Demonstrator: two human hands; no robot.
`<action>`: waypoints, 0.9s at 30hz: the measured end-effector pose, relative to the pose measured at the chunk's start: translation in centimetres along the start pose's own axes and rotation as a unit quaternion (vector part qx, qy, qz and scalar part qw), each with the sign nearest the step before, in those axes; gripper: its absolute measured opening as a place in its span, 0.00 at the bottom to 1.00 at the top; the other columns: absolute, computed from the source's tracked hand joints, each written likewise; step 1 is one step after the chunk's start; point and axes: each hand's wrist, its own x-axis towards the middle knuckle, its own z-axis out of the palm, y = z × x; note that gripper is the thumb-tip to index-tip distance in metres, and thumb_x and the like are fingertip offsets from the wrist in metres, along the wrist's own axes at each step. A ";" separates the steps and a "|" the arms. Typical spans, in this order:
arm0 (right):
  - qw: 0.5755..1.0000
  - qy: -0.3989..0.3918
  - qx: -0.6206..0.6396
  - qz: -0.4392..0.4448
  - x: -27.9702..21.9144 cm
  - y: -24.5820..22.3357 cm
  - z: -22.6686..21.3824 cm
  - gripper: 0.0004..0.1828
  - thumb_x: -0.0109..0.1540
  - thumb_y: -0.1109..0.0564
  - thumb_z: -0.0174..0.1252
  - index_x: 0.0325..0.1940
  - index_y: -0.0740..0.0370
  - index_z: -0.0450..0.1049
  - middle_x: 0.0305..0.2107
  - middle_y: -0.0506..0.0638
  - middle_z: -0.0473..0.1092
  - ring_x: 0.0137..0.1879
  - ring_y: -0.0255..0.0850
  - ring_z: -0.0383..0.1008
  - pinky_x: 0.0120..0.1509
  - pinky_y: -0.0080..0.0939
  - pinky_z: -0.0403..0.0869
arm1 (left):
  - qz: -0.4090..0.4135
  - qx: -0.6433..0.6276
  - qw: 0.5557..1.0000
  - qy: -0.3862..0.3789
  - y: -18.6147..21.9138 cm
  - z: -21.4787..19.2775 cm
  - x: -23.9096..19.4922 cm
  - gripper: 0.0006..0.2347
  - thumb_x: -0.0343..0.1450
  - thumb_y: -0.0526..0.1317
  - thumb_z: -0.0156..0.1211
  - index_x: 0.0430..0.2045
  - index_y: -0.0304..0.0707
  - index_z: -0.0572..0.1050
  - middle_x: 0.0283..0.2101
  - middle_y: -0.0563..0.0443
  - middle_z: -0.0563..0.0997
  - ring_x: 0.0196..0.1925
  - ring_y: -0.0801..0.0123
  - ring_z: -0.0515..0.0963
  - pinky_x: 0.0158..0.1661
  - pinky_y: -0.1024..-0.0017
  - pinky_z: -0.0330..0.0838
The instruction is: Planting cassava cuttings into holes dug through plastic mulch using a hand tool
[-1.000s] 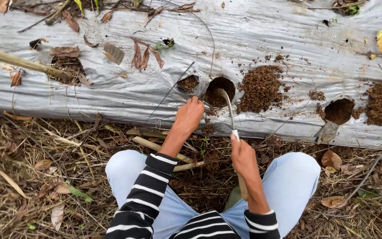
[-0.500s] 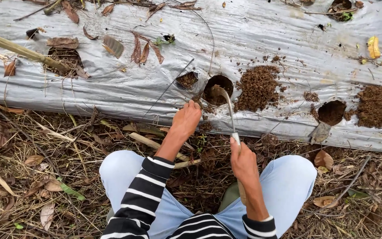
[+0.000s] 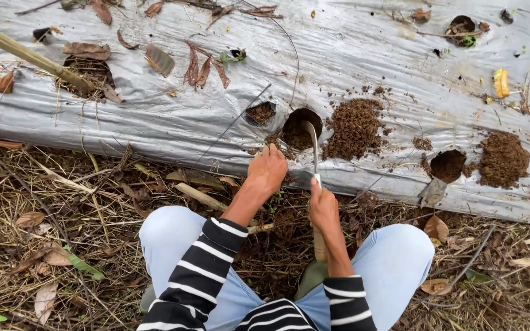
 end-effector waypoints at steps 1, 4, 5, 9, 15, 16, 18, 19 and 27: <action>1.000 0.001 -0.001 -0.007 -1.2 -1.7 -1.9 0.39 0.73 0.36 0.33 0.36 0.74 0.73 0.18 0.66 0.69 0.25 0.57 0.70 0.31 0.57 0.67 | -0.003 0.000 1.000 0.006 0.3 -1.3 -0.3 0.26 0.68 0.22 0.51 0.65 0.17 0.61 0.69 0.20 0.62 0.72 0.40 0.64 0.63 0.53 0.69; 0.998 0.010 -0.024 0.056 -4.8 -4.2 -5.2 0.34 0.75 0.39 0.32 0.38 0.68 0.72 0.18 0.57 0.68 0.22 0.46 0.69 0.29 0.46 0.72 | -0.041 0.022 0.998 -0.037 0.5 -3.3 -1.9 0.28 0.72 0.31 0.47 0.71 0.25 0.52 0.75 0.32 0.55 0.76 0.51 0.60 0.72 0.61 0.54; 0.998 0.021 -0.030 0.043 -4.7 -4.2 -5.5 0.33 0.75 0.39 0.32 0.37 0.68 0.71 0.17 0.57 0.67 0.21 0.45 0.67 0.28 0.45 0.70 | -0.025 0.013 0.999 -0.017 0.0 -3.9 -2.1 0.27 0.70 0.27 0.52 0.67 0.21 0.57 0.72 0.26 0.59 0.73 0.44 0.62 0.67 0.55 0.61; 0.999 0.029 0.017 0.019 1.4 1.0 0.0 0.33 0.75 0.40 0.33 0.36 0.71 0.70 0.14 0.53 0.64 0.17 0.38 0.61 0.22 0.40 0.65 | -0.004 0.006 1.000 0.004 -2.1 3.5 3.2 0.27 0.66 0.23 0.59 0.63 0.14 0.63 0.67 0.19 0.65 0.69 0.36 0.67 0.62 0.48 0.69; 0.999 0.033 -0.006 0.028 -5.2 -3.6 -5.9 0.32 0.75 0.40 0.32 0.35 0.68 0.69 0.13 0.53 0.64 0.13 0.38 0.64 0.18 0.38 0.67 | 0.018 -0.015 1.000 0.016 -0.1 -1.3 -1.2 0.27 0.66 0.25 0.61 0.62 0.14 0.64 0.66 0.19 0.67 0.67 0.36 0.70 0.59 0.46 0.70; 0.999 0.034 -0.005 0.029 -3.6 -2.3 -4.4 0.32 0.75 0.40 0.32 0.35 0.68 0.69 0.13 0.53 0.64 0.13 0.38 0.64 0.18 0.38 0.67 | 0.020 -0.015 1.000 0.017 -0.2 -1.6 -1.2 0.27 0.66 0.25 0.61 0.62 0.14 0.64 0.66 0.19 0.67 0.67 0.36 0.70 0.59 0.46 0.70; 0.999 0.024 -0.022 0.013 -0.4 0.3 -1.7 0.30 0.75 0.47 0.34 0.38 0.74 0.71 0.16 0.54 0.64 0.17 0.39 0.61 0.23 0.40 0.66 | 0.010 -0.013 1.000 -0.002 -0.2 -2.1 -1.1 0.26 0.66 0.24 0.61 0.62 0.14 0.65 0.67 0.21 0.66 0.68 0.37 0.68 0.62 0.45 0.67; 0.999 0.027 -0.022 0.016 -0.7 -0.1 -1.5 0.30 0.75 0.47 0.34 0.38 0.74 0.71 0.16 0.54 0.64 0.17 0.39 0.61 0.23 0.40 0.66 | 0.013 -0.013 1.000 -0.002 0.1 -2.6 -1.8 0.26 0.66 0.24 0.61 0.62 0.14 0.65 0.67 0.21 0.66 0.68 0.37 0.68 0.62 0.45 0.67; 0.999 0.022 -0.012 0.034 -5.4 -2.8 -5.4 0.34 0.75 0.40 0.32 0.34 0.69 0.70 0.13 0.55 0.67 0.14 0.42 0.66 0.20 0.41 0.71 | -0.004 0.000 1.000 -0.013 -0.5 -3.2 -2.1 0.24 0.68 0.25 0.59 0.62 0.17 0.66 0.66 0.22 0.68 0.66 0.41 0.72 0.62 0.45 0.68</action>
